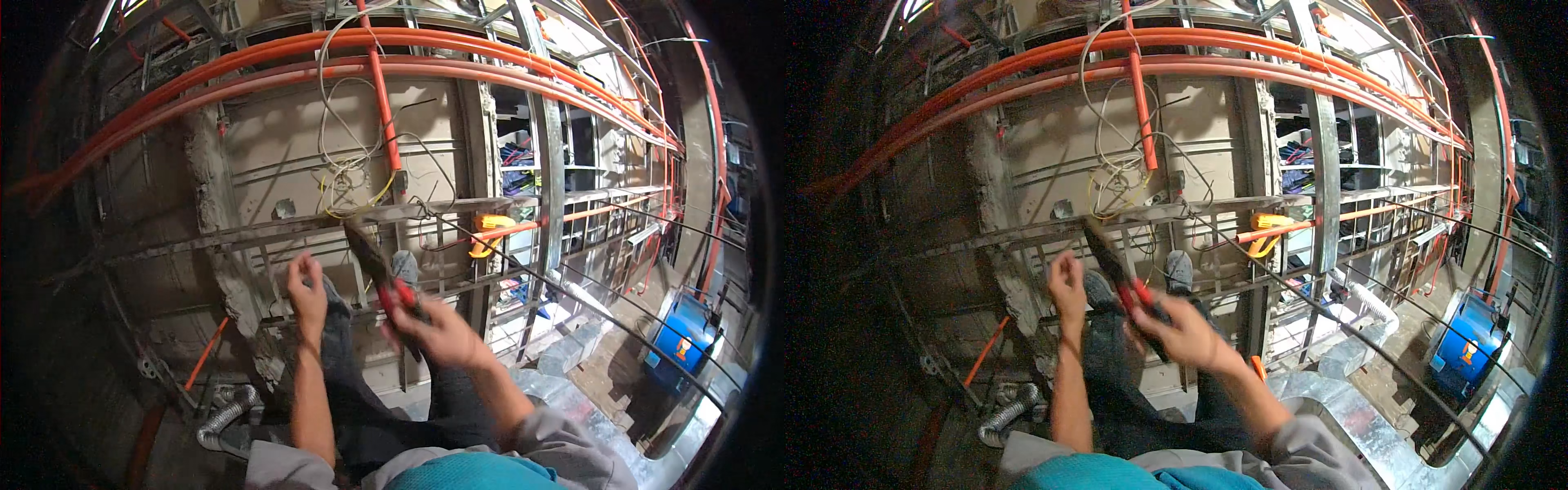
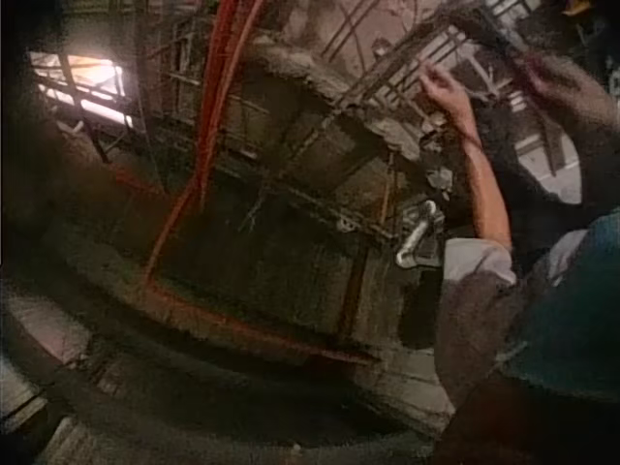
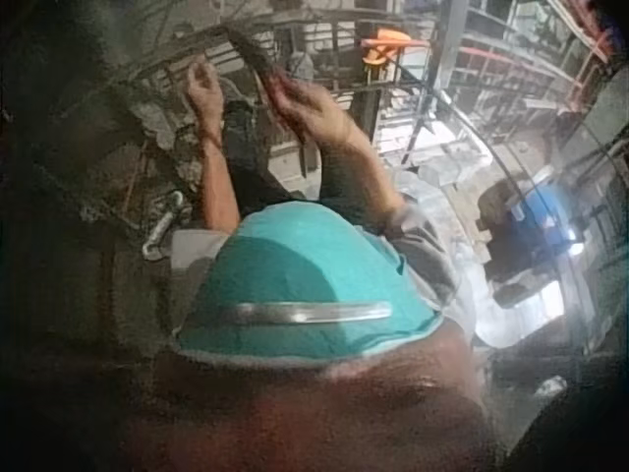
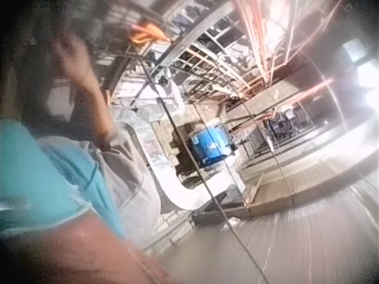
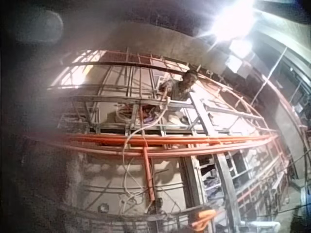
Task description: The person manipulates a long metal duct piece into place along a structural frame, then uses pliers to secure wires around orange conduits and other overhead components.
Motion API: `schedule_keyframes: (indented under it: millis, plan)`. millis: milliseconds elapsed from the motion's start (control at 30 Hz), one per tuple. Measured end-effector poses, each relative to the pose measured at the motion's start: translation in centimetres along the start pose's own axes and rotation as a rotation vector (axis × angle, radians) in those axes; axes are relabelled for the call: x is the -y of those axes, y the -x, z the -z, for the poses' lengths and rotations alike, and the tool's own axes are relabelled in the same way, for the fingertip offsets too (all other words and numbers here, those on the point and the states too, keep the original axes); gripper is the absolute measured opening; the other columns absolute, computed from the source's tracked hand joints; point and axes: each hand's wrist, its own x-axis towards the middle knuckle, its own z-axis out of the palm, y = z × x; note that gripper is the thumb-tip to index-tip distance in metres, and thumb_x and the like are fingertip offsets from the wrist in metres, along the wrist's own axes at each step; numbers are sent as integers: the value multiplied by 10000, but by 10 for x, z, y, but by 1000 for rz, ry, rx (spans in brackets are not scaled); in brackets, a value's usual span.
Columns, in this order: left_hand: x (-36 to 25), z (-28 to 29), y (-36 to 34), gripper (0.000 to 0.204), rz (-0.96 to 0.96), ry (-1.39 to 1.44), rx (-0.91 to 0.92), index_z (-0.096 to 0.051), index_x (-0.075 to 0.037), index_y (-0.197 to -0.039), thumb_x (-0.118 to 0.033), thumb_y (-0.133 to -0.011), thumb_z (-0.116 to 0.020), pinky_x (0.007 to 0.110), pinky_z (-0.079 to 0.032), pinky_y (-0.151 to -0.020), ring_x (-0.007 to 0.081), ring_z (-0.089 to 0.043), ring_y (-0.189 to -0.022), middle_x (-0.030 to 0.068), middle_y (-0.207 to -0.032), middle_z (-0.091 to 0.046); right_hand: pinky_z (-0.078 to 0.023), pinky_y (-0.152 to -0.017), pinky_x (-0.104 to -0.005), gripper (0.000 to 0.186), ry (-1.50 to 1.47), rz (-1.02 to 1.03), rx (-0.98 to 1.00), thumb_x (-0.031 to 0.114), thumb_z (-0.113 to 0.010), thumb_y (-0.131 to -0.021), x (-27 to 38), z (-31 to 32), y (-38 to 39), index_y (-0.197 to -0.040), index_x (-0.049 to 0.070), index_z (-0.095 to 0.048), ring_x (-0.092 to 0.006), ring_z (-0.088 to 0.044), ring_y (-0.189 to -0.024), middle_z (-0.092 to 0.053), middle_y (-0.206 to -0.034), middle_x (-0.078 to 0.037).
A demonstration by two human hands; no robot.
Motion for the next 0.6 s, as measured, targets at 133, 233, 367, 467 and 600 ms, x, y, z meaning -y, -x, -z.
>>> schedule_keyframes:
  millis: [133, 233, 367, 467, 600]
  plan:
    - [27, 5, 74, 311, 366, 144, 100, -596, -6, -1240, -190, -992, -625, 312, -483, -816, 158, -602, -867, 57, -980, -639, -510, -742, -363, 279, 584, 379, -495, 275, -596, -970, 102, -1, -172, -1032, 8, -648, -266, -665, -772, -676, -800, -171]
    - [53, -6, 107, 318, 410, 299, 130, -594, 10, -1225, -204, -993, -628, 295, -479, -783, 134, -589, -852, 50, -950, -640, -536, -879, -521, 296, 1152, 163, -679, 237, -582, -895, 168, 79, -276, -1067, 11, -666, -423, -674, -1028, -699, -1047, -256]
    - [70, 7, 137, 314, 527, 299, 136, -608, 5, -1211, -200, -978, -650, 283, -468, -713, 123, -569, -771, 32, -882, -640, -531, -917, -479, 322, 1572, -42, -571, 223, -553, -902, 197, 146, -330, -1151, 89, -707, -339, -671, -1110, -693, -1186, -180]
    - [58, 12, 142, 307, 535, 148, 177, -615, -2, -1206, -196, -972, -657, 281, -468, -715, 118, -565, -766, 29, -877, -632, -509, -950, -465, 368, 1637, -218, -575, 216, -536, -904, 194, 151, -331, -1228, 121, -681, -321, -646, -1167, -665, -1261, -165]
    - [73, 9, 153, 356, 634, 274, 233, -570, 1, -1269, -203, -983, -629, 296, -490, -805, 135, -598, -867, 56, -962, -653, -515, -949, -498, 381, 1535, -141, -689, 113, -498, -891, 191, 130, -324, -1231, 62, -661, -387, -644, -1141, -658, -1238, -212]
